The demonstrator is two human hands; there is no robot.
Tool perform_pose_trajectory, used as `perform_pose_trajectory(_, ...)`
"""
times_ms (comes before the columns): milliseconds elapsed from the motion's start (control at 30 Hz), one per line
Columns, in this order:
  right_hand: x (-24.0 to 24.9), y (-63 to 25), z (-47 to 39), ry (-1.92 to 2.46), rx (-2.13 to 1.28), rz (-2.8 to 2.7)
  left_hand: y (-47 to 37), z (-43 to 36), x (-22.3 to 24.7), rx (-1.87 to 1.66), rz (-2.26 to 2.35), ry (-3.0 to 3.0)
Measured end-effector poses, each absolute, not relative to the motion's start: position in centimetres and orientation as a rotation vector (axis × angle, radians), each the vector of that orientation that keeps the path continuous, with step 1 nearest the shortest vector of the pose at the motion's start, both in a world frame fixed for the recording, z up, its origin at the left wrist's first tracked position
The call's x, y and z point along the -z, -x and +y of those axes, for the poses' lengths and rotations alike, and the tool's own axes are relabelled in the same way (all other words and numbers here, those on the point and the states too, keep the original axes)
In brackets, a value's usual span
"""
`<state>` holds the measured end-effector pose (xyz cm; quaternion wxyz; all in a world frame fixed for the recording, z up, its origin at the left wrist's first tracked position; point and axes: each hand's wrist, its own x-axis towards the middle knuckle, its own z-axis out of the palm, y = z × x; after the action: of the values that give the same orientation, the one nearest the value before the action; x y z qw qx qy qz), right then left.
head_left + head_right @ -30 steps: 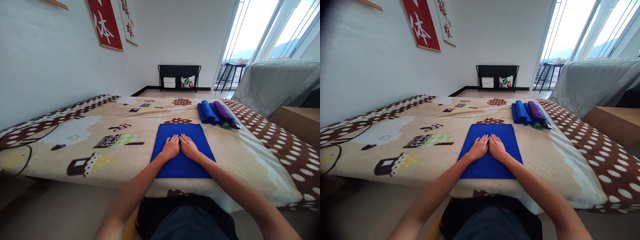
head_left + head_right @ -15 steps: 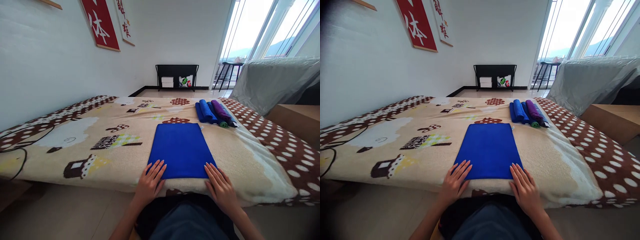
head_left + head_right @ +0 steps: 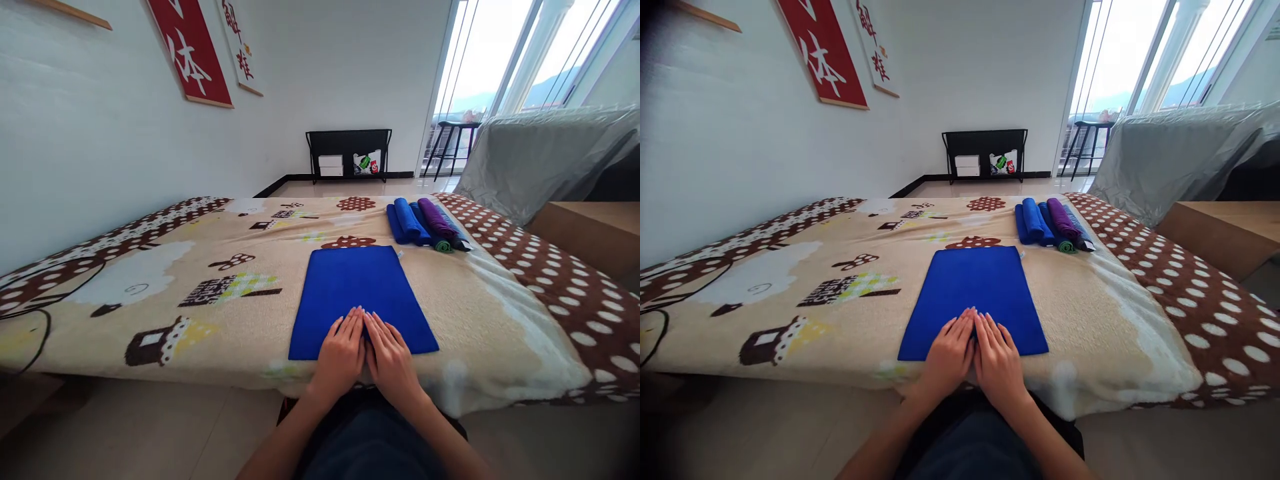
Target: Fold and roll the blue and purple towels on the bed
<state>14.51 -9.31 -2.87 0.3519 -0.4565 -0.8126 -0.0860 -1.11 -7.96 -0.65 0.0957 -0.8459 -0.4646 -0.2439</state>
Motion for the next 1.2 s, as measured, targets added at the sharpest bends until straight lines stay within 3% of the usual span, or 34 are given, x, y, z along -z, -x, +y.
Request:
perform_pose_trajectory(200,6.5,-21.1,-10.1,1.235,0.356,-2.124,6.1,-10.6,2.6,0.519,-1.365,2.497)
perform_pose_trajectory(367,7.8,-26.5,-10.6,1.183,0.379,-2.028,12.1,-11.8,4.8,0.843,-1.381,2.3)
perform_pose_trajectory(700,5.2,-28.8,-8.3,1.082,0.211,-2.038,16.3,-10.6,4.1,1.149,-1.442,2.381)
perform_pose_trajectory(1000,5.2,-30.5,-8.2,1.118,0.21,-2.113,17.6,-10.5,3.0,1.118,-1.303,2.538)
perform_pose_trajectory(1200,4.5,-30.7,-8.7,1.097,0.114,-2.143,16.8,-10.9,2.4,1.303,-1.436,2.476)
